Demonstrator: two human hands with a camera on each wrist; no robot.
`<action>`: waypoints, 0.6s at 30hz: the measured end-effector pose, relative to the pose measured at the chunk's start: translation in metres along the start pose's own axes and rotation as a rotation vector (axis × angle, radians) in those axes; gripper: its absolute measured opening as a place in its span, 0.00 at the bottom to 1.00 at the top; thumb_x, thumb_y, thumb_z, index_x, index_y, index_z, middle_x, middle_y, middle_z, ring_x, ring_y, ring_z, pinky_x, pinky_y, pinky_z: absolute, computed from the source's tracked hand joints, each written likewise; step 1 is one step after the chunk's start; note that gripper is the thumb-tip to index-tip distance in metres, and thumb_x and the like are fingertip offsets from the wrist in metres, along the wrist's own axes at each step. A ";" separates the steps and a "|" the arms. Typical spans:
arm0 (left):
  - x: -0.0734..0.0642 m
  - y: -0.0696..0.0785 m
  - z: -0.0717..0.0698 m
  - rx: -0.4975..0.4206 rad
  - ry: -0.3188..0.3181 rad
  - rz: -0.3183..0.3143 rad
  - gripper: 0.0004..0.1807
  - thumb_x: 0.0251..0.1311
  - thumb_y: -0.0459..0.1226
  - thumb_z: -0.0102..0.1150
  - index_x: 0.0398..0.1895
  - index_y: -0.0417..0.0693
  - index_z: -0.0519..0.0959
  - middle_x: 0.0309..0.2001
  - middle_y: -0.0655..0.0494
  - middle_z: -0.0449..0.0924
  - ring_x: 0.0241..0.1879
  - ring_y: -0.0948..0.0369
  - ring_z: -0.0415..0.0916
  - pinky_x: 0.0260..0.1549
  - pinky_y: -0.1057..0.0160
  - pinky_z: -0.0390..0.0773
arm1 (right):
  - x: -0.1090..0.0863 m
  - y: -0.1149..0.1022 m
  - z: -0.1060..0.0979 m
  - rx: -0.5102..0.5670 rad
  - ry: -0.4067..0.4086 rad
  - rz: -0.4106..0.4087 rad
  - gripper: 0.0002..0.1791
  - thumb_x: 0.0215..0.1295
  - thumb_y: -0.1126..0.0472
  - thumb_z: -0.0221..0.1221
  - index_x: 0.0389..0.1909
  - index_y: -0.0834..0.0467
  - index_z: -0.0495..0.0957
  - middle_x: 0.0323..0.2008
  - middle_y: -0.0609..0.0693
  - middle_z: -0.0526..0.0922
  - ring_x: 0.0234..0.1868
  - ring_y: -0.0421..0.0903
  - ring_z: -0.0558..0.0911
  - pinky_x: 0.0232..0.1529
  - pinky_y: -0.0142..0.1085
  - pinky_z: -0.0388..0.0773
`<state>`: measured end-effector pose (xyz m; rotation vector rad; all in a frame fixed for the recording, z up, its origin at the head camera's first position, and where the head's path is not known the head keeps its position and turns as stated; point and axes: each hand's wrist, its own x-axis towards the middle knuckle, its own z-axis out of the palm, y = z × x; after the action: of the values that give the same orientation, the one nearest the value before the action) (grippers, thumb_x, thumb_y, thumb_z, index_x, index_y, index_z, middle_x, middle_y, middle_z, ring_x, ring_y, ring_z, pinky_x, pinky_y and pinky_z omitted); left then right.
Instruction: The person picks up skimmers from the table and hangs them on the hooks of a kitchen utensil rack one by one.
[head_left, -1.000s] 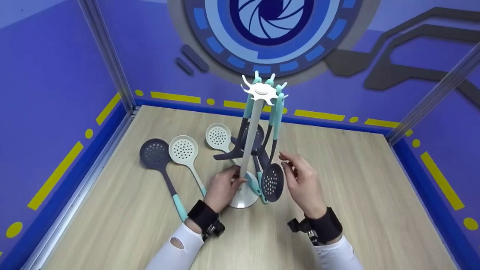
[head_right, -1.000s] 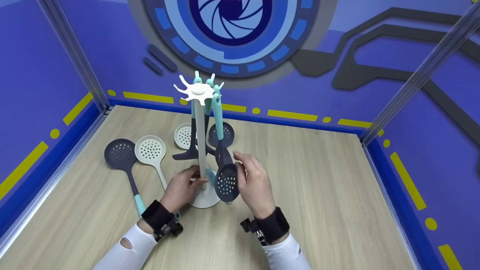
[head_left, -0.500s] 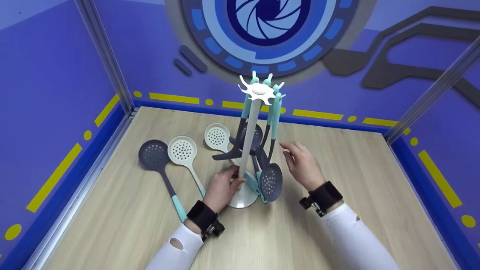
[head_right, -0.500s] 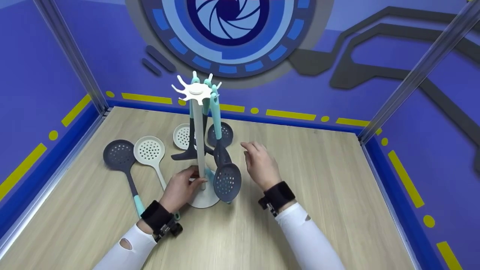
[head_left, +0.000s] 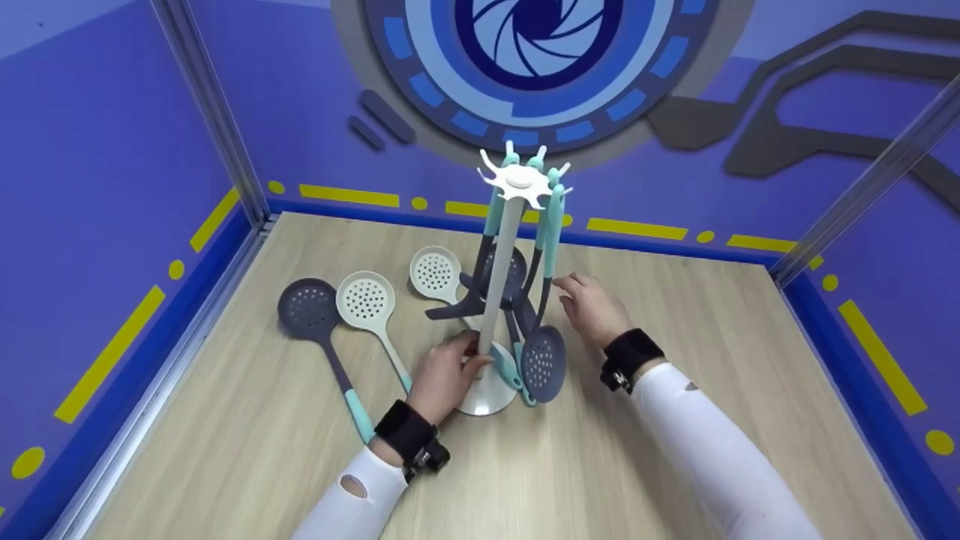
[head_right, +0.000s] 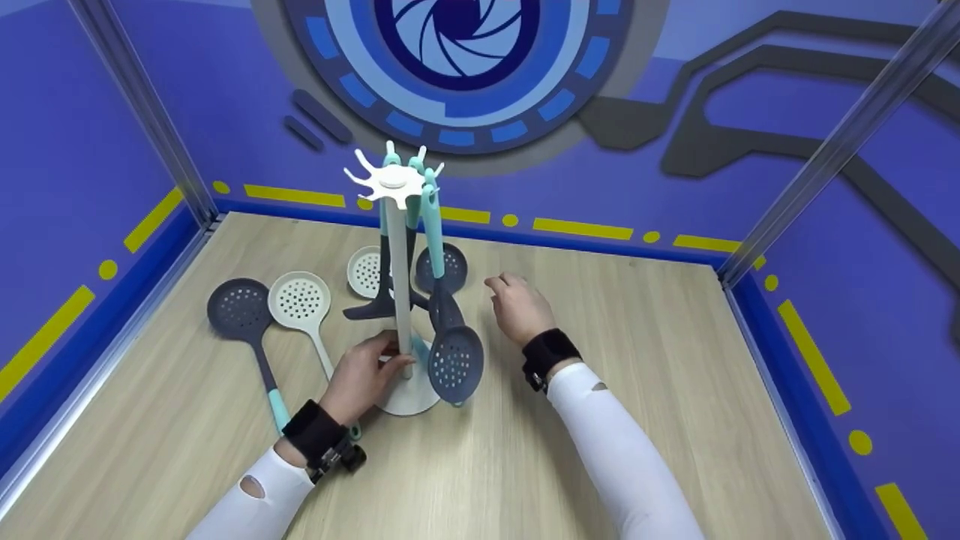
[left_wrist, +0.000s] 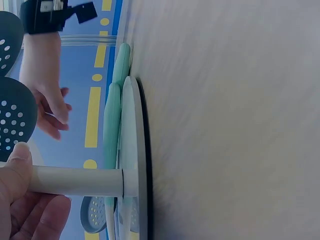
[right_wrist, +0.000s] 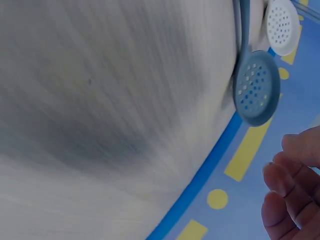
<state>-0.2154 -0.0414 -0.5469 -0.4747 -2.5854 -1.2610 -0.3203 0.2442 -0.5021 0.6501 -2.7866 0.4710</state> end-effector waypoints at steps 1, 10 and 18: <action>0.000 0.000 0.000 0.000 -0.005 -0.006 0.16 0.69 0.47 0.66 0.53 0.49 0.82 0.46 0.53 0.89 0.45 0.59 0.88 0.41 0.62 0.88 | 0.003 0.002 0.003 0.005 -0.010 0.016 0.17 0.73 0.67 0.62 0.60 0.58 0.82 0.51 0.56 0.84 0.53 0.56 0.85 0.53 0.52 0.85; 0.000 0.000 0.001 -0.004 -0.014 -0.022 0.15 0.69 0.46 0.66 0.52 0.50 0.82 0.45 0.53 0.89 0.42 0.61 0.87 0.39 0.64 0.87 | 0.032 0.016 0.032 -0.003 -0.032 0.101 0.11 0.72 0.66 0.63 0.52 0.59 0.83 0.49 0.58 0.85 0.53 0.58 0.85 0.56 0.52 0.83; 0.000 0.000 -0.001 0.001 0.008 -0.009 0.13 0.67 0.44 0.69 0.49 0.51 0.82 0.43 0.54 0.89 0.41 0.61 0.88 0.38 0.63 0.87 | 0.051 0.014 0.048 0.245 -0.153 0.349 0.19 0.80 0.52 0.53 0.66 0.44 0.80 0.67 0.51 0.81 0.69 0.56 0.78 0.71 0.55 0.73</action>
<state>-0.2150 -0.0420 -0.5460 -0.4578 -2.5835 -1.2622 -0.3790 0.2189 -0.5346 0.2483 -3.0270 0.8760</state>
